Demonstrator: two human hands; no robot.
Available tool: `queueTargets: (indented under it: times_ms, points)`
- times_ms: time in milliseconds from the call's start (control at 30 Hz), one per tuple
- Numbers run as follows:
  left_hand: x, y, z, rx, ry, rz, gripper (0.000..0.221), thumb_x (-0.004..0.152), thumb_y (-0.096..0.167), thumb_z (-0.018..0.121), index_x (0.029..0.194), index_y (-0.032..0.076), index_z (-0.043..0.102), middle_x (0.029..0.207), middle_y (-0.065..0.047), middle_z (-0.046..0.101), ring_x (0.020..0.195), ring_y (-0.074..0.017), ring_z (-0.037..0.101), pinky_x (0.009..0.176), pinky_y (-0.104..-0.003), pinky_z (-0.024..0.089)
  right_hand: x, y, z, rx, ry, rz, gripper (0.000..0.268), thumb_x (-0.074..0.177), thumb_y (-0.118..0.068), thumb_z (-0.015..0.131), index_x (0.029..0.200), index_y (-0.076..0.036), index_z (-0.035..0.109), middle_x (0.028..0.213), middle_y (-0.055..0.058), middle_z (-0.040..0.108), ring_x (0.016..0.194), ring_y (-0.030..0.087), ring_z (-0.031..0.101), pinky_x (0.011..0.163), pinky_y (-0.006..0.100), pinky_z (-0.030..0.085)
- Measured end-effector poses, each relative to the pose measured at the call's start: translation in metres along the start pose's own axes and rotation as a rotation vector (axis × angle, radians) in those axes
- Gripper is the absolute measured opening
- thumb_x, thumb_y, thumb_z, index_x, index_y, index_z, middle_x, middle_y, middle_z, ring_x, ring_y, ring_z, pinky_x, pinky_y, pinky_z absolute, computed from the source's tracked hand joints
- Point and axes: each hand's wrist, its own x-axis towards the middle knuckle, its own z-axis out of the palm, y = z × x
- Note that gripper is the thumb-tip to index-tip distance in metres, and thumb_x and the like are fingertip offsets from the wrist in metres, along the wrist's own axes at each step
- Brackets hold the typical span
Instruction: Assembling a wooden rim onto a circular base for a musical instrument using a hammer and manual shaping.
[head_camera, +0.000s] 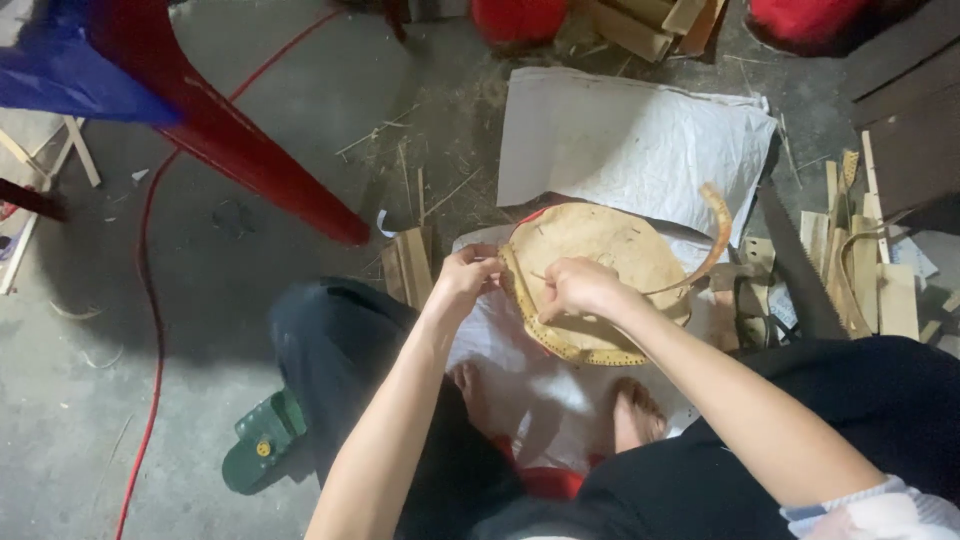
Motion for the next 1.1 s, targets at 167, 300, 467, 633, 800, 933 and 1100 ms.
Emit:
queueTargets:
  times_ms: [167,300,467,633,800,933,1100]
  points:
    - [0.005,-0.006,0.0,0.0,0.005,0.022,0.048,0.074,-0.003,0.074,0.121,-0.005,0.068,0.096,-0.021,0.069,0.079,-0.0268,0.073,0.071,-0.039,0.066,-0.035,-0.009,-0.021,0.038,0.004,-0.026,0.035,0.071,-0.053,0.088,0.093,-0.026,0.081,0.095,0.001,0.08,0.11,0.025,0.073,0.095,0.047,0.055]
    - [-0.018,0.012,0.005,0.054,0.005,0.035,0.046,0.075,0.001,0.074,0.121,-0.003,0.07,0.095,-0.017,0.069,0.078,-0.0225,0.072,0.07,-0.034,0.065,-0.116,-0.017,-0.082,0.252,0.06,-0.015,0.042,0.086,-0.047,0.074,0.11,-0.013,0.078,0.101,0.015,0.08,0.104,0.03,0.076,0.091,0.045,0.058]
    - [-0.003,0.005,0.003,0.085,0.0,0.026,0.049,0.076,0.003,0.074,0.125,-0.002,0.068,0.097,-0.017,0.069,0.078,-0.0231,0.072,0.072,-0.039,0.066,-0.131,0.075,-0.125,0.288,0.452,0.046,0.049,0.094,-0.043,0.063,0.128,-0.009,0.071,0.109,0.02,0.077,0.111,0.039,0.07,0.098,0.052,0.053]
    - [-0.006,0.005,0.002,0.149,-0.002,0.034,0.049,0.077,0.008,0.074,0.126,0.004,0.071,0.095,-0.012,0.071,0.077,-0.0193,0.072,0.075,-0.042,0.065,-0.08,0.226,-0.087,-0.087,0.718,0.257,0.031,0.1,-0.049,0.056,0.11,-0.027,0.076,0.103,0.008,0.08,0.106,0.036,0.074,0.09,0.052,0.058]
    - [-0.034,0.025,0.011,0.218,0.012,0.029,0.051,0.081,0.009,0.071,0.131,0.003,0.068,0.1,-0.012,0.071,0.08,-0.0171,0.068,0.078,-0.042,0.062,-0.078,0.282,-0.05,-0.198,0.775,0.093,0.027,0.093,-0.023,0.063,0.119,-0.02,0.07,0.108,0.013,0.077,0.112,0.036,0.071,0.095,0.048,0.057]
    - [-0.035,0.023,0.014,0.254,-0.019,0.051,0.053,0.08,0.009,0.071,0.132,0.001,0.067,0.098,-0.011,0.071,0.079,-0.0164,0.068,0.077,-0.041,0.061,-0.077,0.319,-0.004,-0.302,0.787,0.097,0.04,0.085,-0.01,0.066,0.123,-0.017,0.073,0.11,0.013,0.076,0.116,0.035,0.069,0.099,0.047,0.056]
    - [-0.061,0.04,0.027,0.212,0.07,0.02,0.051,0.084,0.011,0.071,0.134,0.003,0.066,0.111,-0.017,0.069,0.097,-0.0259,0.069,0.089,-0.05,0.058,-0.063,0.343,0.035,-0.59,0.747,0.052,0.033,0.085,-0.024,0.065,0.116,-0.035,0.069,0.094,-0.003,0.069,0.109,0.021,0.058,0.098,0.04,0.046]
